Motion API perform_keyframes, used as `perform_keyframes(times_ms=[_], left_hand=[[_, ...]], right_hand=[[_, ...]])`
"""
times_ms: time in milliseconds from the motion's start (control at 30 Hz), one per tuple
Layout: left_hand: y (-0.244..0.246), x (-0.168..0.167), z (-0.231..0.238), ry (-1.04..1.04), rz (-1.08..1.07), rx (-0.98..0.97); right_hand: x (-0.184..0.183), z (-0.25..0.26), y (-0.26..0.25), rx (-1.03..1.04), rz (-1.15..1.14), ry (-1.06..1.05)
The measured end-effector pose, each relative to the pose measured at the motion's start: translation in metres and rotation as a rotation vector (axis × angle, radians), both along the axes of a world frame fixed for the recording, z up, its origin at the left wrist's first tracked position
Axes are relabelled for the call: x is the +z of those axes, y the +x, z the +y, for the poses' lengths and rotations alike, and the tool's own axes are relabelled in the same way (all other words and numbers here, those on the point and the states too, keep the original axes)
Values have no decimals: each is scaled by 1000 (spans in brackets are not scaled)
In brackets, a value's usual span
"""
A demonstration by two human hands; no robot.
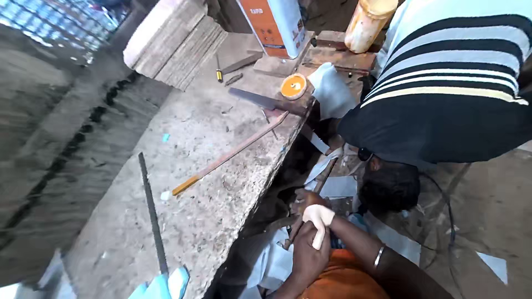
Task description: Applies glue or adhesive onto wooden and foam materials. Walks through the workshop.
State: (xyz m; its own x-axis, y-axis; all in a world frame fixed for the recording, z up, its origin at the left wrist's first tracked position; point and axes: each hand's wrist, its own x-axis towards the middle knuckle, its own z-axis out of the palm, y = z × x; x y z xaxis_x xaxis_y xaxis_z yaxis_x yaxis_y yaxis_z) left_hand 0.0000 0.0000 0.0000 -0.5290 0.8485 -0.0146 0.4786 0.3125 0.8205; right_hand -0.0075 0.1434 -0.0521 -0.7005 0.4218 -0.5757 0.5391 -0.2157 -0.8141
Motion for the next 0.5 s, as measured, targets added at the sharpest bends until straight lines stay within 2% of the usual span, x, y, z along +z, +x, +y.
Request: perform_keyframes(times_ms=[67, 133, 200, 267, 367, 433, 467, 500], left_hand=[[-6, -1, -8, -60, -247, 132], [-20, 1, -11, -39, -271, 239], [-37, 10, -14, -27, -233, 261], [-53, 23, -10, -18, -255, 275], [-71, 46, 12, 0, -521, 301], [-84, 60, 31, -61, -716, 172], [-93, 63, 41, -133, -684, 50], [-104, 66, 55, -230, -561, -85]], right_hand=[[30, 18, 4, -100, 176, -46], [58, 35, 14, -99, 304, 103], [65, 39, 25, -53, 470, 201], [69, 33, 37, 64, 596, 154], [71, 5, 46, 169, 657, 43], [62, -11, 42, -5, 725, -35], [57, -14, 37, -165, 760, -68], [52, -11, 34, -310, 771, -66]])
